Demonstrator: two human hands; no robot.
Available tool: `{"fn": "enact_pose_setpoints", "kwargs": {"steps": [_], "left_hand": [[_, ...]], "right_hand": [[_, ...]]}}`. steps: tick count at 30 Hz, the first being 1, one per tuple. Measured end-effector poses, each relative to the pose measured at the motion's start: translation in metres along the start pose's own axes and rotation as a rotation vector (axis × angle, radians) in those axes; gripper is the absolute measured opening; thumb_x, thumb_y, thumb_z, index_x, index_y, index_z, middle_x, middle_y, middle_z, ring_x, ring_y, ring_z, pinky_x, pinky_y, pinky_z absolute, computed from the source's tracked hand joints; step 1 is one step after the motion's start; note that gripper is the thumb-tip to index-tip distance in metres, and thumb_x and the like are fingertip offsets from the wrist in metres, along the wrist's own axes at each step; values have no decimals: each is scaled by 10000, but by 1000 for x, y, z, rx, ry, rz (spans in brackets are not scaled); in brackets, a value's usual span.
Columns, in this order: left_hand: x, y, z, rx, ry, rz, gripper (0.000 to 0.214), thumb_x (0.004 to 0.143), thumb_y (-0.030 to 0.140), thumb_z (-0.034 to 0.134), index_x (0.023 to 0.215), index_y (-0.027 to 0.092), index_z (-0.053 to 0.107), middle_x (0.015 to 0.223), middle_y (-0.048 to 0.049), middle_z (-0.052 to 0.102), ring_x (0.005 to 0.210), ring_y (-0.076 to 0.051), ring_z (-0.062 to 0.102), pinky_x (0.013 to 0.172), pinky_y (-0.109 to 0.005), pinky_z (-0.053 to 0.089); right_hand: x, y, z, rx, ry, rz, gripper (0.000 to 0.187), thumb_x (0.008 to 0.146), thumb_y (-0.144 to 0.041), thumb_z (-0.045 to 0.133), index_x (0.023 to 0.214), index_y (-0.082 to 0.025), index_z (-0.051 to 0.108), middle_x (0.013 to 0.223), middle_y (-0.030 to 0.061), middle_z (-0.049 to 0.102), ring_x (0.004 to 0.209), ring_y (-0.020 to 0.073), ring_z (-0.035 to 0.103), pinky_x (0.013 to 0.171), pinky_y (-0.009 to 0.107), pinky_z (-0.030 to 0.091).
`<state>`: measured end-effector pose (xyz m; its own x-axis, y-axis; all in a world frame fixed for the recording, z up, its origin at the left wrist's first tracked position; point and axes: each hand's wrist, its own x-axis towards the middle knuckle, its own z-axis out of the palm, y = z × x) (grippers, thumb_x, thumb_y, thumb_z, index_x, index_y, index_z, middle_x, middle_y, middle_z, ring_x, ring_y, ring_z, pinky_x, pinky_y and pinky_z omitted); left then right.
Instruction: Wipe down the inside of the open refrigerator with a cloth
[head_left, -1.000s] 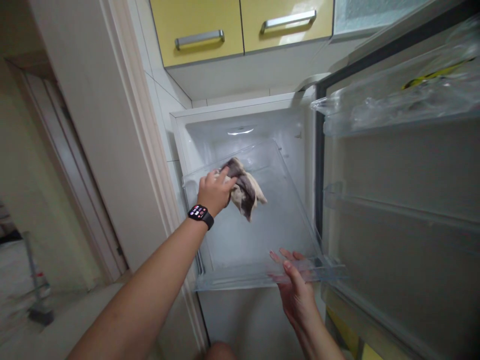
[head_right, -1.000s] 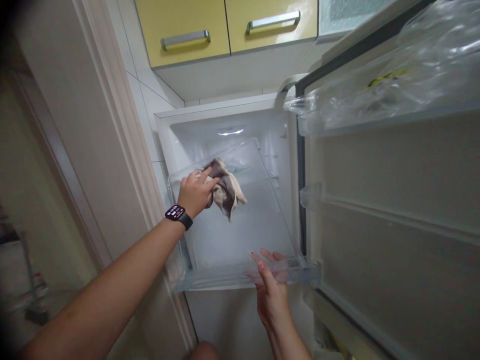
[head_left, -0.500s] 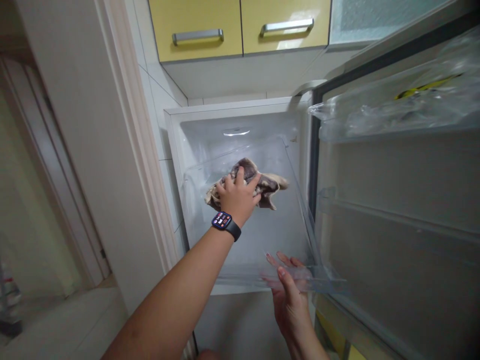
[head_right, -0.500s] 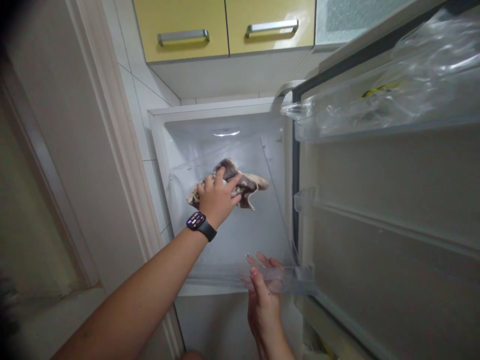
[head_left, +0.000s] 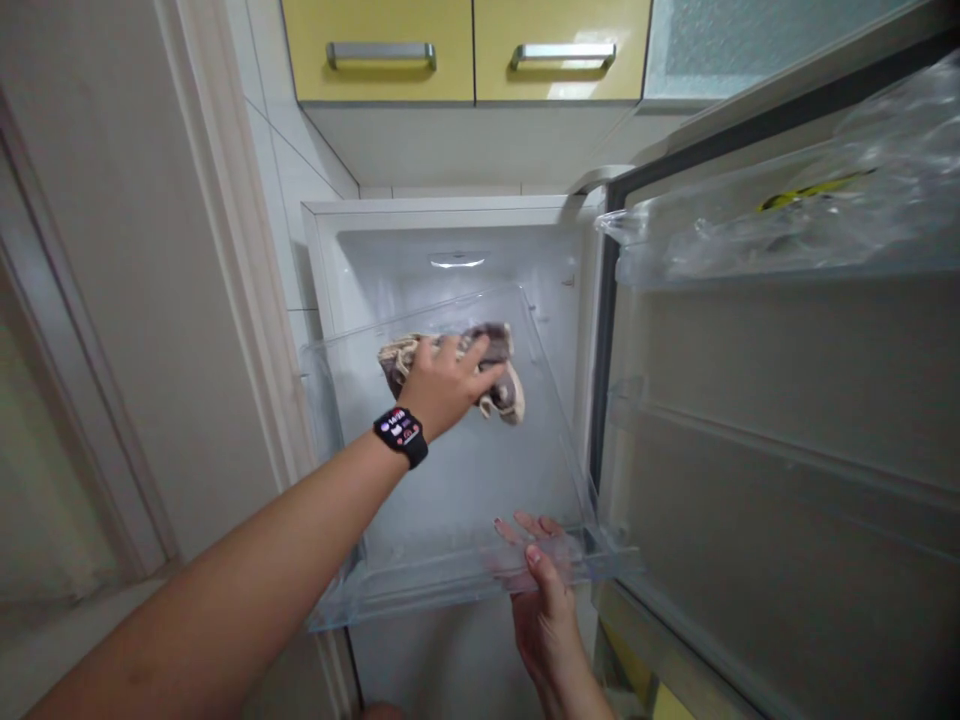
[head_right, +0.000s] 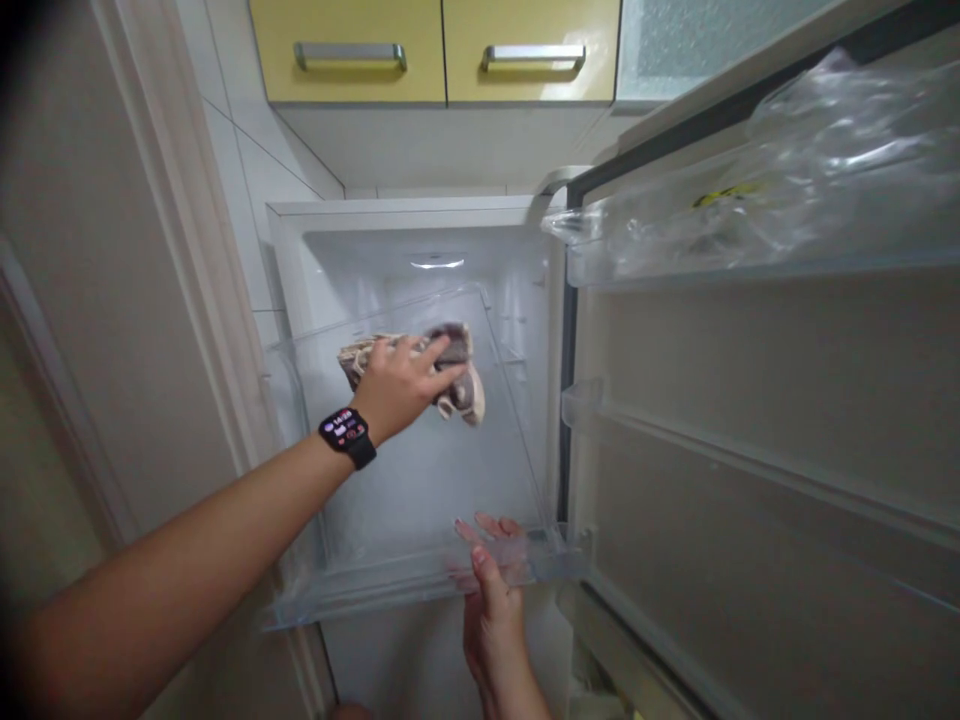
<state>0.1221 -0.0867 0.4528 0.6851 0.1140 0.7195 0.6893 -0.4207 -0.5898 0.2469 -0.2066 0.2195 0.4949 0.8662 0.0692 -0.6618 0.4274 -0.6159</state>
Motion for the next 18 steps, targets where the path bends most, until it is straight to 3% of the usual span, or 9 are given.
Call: {"fn": "enact_pose_setpoints", "kwargs": {"steps": [2,4,6,10,12,13,15,18], "left_hand": [[13,-14,-4,-22,-46,-193,399,1013,284,473,1359,360,658,1559,-114,584,1251,-414,590,906,-630,447],[16,-10,-5,-34,-62,-235,398,1017,292,464,1357,355,659,1554,-113,587,1241,-411,593,887,-612,451],[7,9,-4,-34,-70,-126,403,1029,280,428,1357,347,652,1534,-111,603,1198,-391,617,877,-599,453],[-27,48,-2,-33,-49,267,363,1028,240,428,1293,313,665,1474,-91,646,1111,-338,649,868,-567,471],[-36,50,-6,-59,-49,282,354,1018,243,461,1298,336,657,1473,-71,647,1111,-332,649,856,-546,487],[-36,46,-9,-95,-60,190,372,1005,250,497,1331,356,641,1476,-70,643,1122,-337,645,852,-537,495],[-25,34,-14,-247,-54,-153,475,961,240,582,1414,381,596,1457,-85,644,1147,-337,641,866,-510,513],[9,18,-16,-734,148,-676,448,923,237,624,1366,300,625,1318,-96,698,1161,-280,654,961,-441,530]], "right_hand": [[-2,4,3,-5,-12,0,690,658,-469,903,1222,-306,539,1256,63,663,1157,357,717,865,524,631],[-1,7,5,-2,-10,-2,693,657,-470,905,1221,-310,534,1263,61,661,1151,354,720,853,513,636],[1,8,6,11,4,-4,682,677,-473,891,1229,-309,525,1281,71,655,1156,363,717,805,491,645],[5,5,0,34,19,-11,656,712,-496,858,1239,-304,517,1328,90,634,1169,393,706,781,515,648],[7,4,-5,26,-3,-31,650,719,-490,853,1247,-312,519,1346,89,628,1187,388,699,856,567,633],[7,4,-7,14,-28,-45,647,724,-474,854,1255,-320,518,1349,83,626,1206,380,691,901,586,619],[8,8,-11,-19,-72,-82,656,720,-440,869,1261,-335,513,1326,69,630,1223,363,684,959,600,596],[6,19,-12,-59,-106,-114,680,716,-443,882,1264,-340,494,1304,68,623,1207,352,688,968,607,589]]}}
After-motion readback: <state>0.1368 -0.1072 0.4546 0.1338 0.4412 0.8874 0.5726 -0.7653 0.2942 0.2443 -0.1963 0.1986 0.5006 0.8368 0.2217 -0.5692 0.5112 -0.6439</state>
